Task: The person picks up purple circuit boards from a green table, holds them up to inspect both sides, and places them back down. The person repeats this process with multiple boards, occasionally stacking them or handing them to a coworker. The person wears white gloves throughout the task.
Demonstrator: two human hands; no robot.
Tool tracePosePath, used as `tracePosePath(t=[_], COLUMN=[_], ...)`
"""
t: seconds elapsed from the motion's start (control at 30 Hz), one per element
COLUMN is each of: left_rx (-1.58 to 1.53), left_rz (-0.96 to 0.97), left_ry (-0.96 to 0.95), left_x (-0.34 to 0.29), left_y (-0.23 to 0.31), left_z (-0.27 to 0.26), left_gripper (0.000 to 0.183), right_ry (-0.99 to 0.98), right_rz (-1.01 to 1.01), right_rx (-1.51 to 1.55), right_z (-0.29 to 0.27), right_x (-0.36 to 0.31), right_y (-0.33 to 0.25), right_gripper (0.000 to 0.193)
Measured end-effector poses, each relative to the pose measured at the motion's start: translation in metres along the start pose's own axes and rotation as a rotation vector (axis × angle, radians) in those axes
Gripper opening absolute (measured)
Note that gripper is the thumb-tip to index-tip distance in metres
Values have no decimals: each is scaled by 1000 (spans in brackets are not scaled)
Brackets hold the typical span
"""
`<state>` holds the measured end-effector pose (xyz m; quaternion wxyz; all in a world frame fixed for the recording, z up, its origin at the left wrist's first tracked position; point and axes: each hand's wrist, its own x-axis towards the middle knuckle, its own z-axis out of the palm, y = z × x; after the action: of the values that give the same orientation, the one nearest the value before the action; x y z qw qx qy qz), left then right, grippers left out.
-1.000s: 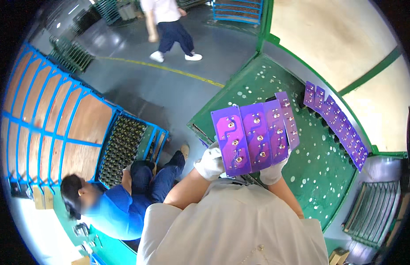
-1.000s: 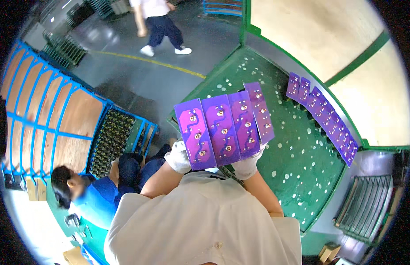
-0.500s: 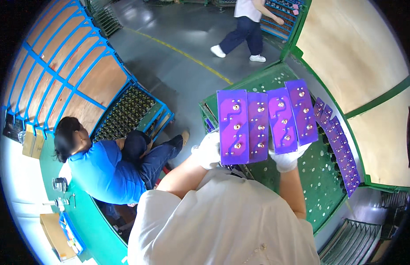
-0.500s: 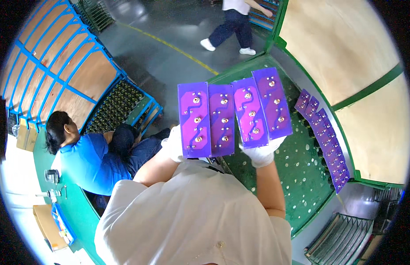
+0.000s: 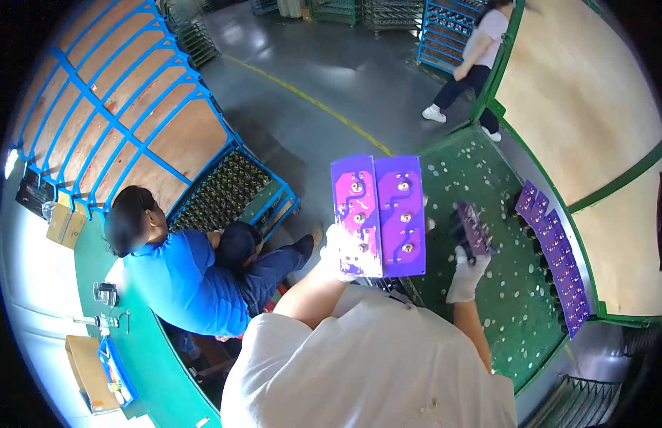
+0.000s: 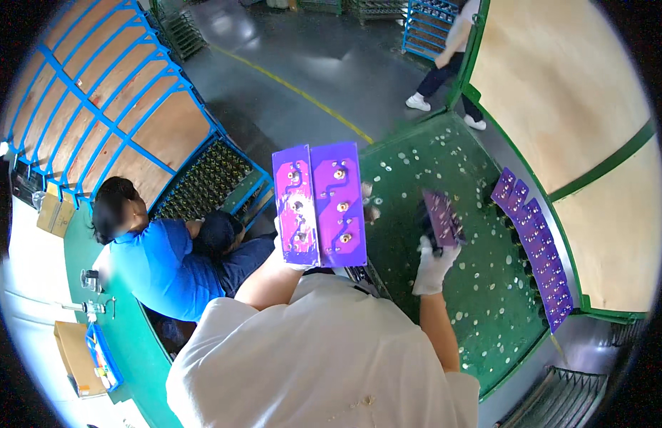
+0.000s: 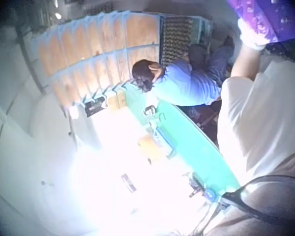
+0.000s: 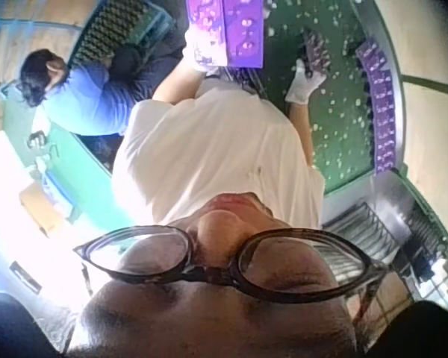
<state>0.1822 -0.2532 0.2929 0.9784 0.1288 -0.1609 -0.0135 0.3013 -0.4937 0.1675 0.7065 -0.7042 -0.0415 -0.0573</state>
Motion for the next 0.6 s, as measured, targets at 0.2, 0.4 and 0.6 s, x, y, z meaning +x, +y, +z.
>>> tracePosePath(t=[0.2, 0.4, 0.6], left_rx=[-326, -320, -239], left_rz=[14, 107, 216], left_ry=[37, 83, 40], left_x=[-2, -14, -22], left_y=[13, 24, 44], left_z=[-3, -4, -13], left_gripper=[60, 64, 63], right_ry=[-130, -45, -102], right_rz=[-679, -511, -399], right_rx=[-878, -1008, -964], right_z=[-24, -28, -32], right_x=[-12, -23, -25], right_y=[31, 53, 50], right_gripper=[59, 93, 93])
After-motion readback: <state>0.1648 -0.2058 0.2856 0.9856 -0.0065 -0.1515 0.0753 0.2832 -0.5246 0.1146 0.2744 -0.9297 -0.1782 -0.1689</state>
